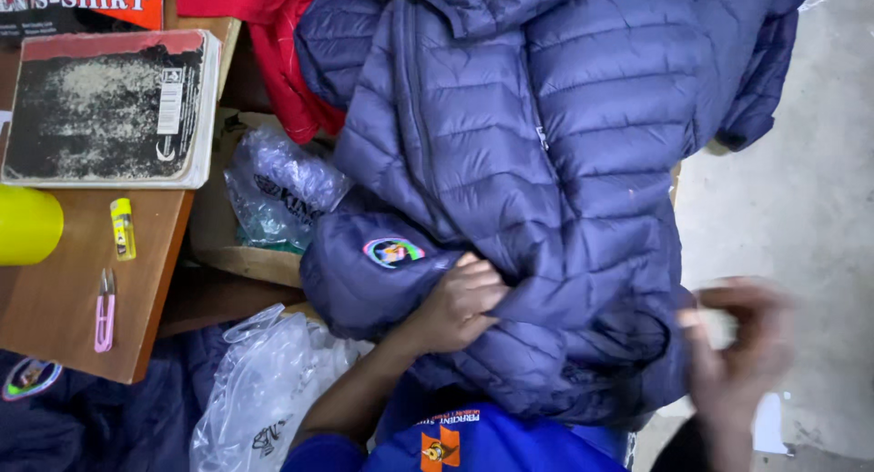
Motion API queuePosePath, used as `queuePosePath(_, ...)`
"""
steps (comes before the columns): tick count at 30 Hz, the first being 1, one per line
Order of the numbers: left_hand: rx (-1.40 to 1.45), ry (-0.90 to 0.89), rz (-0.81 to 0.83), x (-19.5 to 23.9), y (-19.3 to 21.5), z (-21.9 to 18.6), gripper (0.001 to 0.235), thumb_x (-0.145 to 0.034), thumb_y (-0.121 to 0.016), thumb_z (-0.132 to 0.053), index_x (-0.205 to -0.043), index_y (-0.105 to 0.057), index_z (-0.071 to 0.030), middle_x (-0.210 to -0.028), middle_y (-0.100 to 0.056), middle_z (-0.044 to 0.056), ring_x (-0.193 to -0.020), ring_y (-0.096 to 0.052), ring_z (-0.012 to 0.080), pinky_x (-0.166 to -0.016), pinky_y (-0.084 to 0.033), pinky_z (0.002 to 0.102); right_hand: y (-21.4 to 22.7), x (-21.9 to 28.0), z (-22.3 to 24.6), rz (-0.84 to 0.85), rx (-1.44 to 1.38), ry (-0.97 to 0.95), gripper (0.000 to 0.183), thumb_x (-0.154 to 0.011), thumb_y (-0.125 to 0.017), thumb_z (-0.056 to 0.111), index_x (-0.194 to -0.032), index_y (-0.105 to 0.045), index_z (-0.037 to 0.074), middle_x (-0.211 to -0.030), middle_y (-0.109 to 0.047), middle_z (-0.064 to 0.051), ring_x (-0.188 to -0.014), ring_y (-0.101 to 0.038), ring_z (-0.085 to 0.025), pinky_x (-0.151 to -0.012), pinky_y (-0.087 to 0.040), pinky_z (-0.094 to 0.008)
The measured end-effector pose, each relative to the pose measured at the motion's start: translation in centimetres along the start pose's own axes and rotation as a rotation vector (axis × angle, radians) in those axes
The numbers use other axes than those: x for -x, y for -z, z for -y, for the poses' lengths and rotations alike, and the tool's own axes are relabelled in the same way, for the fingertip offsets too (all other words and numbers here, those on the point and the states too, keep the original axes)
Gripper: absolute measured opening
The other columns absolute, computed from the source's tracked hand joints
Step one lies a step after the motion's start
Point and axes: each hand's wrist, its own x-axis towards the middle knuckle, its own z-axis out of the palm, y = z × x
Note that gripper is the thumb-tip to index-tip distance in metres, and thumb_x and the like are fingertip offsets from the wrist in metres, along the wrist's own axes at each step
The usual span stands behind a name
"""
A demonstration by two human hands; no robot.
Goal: The person sews a circular patch onto the sleeve of a dark blue puffer jacket using a needle and thread. They carefully stitch around the edges of the patch, pulling the thread through the fabric to secure it in place.
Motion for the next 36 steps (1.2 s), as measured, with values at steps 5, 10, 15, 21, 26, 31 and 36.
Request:
queuePosePath(5,-0.021,-0.115,0.086,-0.9,-3.7,-0.2,0.028,-0.101,-0.052,-0.009,-0.124,-0.064,0.001,-0.119,-0.066,0.02,-0.112,-0.061,0.0439,-0.096,-0.039,0.058,-8.8,-2.4,3.6,0.753,0.053,-0.084,0.055,-0.096,-0.056,0.056,-0.11,-0.073,0.005,-0.106,-0.078,-0.017,-0.105,-0.076,-0.038,-0.09,-0.055,-0.049)
queuePosePath(10,-0.083,-0.088,0.01,1.7,-4.8,-1.4,0.037,-0.115,-0.047,-0.015,-0.147,-0.058,-0.001,-0.145,-0.063,0.022,-0.138,-0.062,0.0402,-0.11,-0.043,0.054,-9.9,0.4,-2.8,0.286,-0.275,-0.396,0.019,-0.095,-0.084,0.024,-0.092,-0.08,0.005,-0.074,-0.07,-0.007,-0.073,-0.064,-0.017,-0.075,-0.054,-0.035)
queuePosePath(15,-0.825,0.403,-0.462,2.2,-0.1,-4.1,0.067,-0.108,-0.05,-0.056,-0.154,-0.055,-0.007,-0.152,-0.049,0.028,-0.139,-0.049,0.0512,-0.112,-0.04,0.064,-7.6,3.8,-5.3,-0.193,0.14,-0.446,0.026,-0.104,-0.079,0.023,-0.112,-0.073,-0.001,-0.113,-0.072,-0.027,-0.112,-0.069,-0.038,-0.099,-0.052,-0.047)
queuePosePath(21,-0.475,0.647,0.273,4.2,-2.1,-0.7,0.137,-0.071,-0.102,-0.045,-0.171,-0.012,-0.015,-0.178,0.002,0.026,-0.163,0.0,0.0521,-0.124,-0.009,0.07,-2.4,2.4,1.7,0.499,0.775,-0.684,0.097,-0.112,-0.03,0.063,-0.085,-0.074,-0.019,-0.104,-0.068,-0.048,-0.113,-0.06,-0.065,-0.089,-0.043,-0.064)
queuePosePath(26,-0.509,0.536,0.323,3.9,-1.6,-1.4,0.121,-0.072,-0.102,-0.037,-0.168,-0.028,-0.031,-0.177,-0.001,0.028,-0.16,-0.002,0.058,-0.12,-0.012,0.077,0.4,2.1,3.5,0.171,0.931,-0.163,0.038,-0.112,-0.057,0.029,-0.123,-0.073,-0.004,-0.126,-0.069,-0.036,-0.117,-0.07,-0.056,-0.094,-0.057,-0.06)
queuePosePath(31,-0.52,0.396,0.379,3.7,-1.3,-1.2,0.102,-0.079,-0.095,-0.034,-0.164,-0.039,-0.039,-0.178,-0.006,0.022,-0.161,-0.007,0.0561,-0.119,-0.014,0.08,-5.3,0.1,7.1,0.288,0.221,0.385,0.068,-0.087,-0.072,0.044,-0.141,-0.061,0.003,-0.167,-0.043,-0.027,-0.162,-0.036,-0.044,-0.14,-0.022,-0.06)
queuePosePath(36,-0.385,0.723,0.081,4.3,-1.5,0.4,0.159,-0.055,-0.114,-0.035,-0.171,-0.007,-0.012,-0.176,0.01,0.029,-0.164,-0.001,0.0534,-0.127,-0.017,0.065,-11.6,-5.5,-4.2,0.183,0.85,-0.043,0.031,-0.1,-0.072,0.037,-0.109,-0.066,0.007,-0.076,-0.072,-0.024,-0.067,-0.07,-0.05,-0.06,-0.052,-0.059)
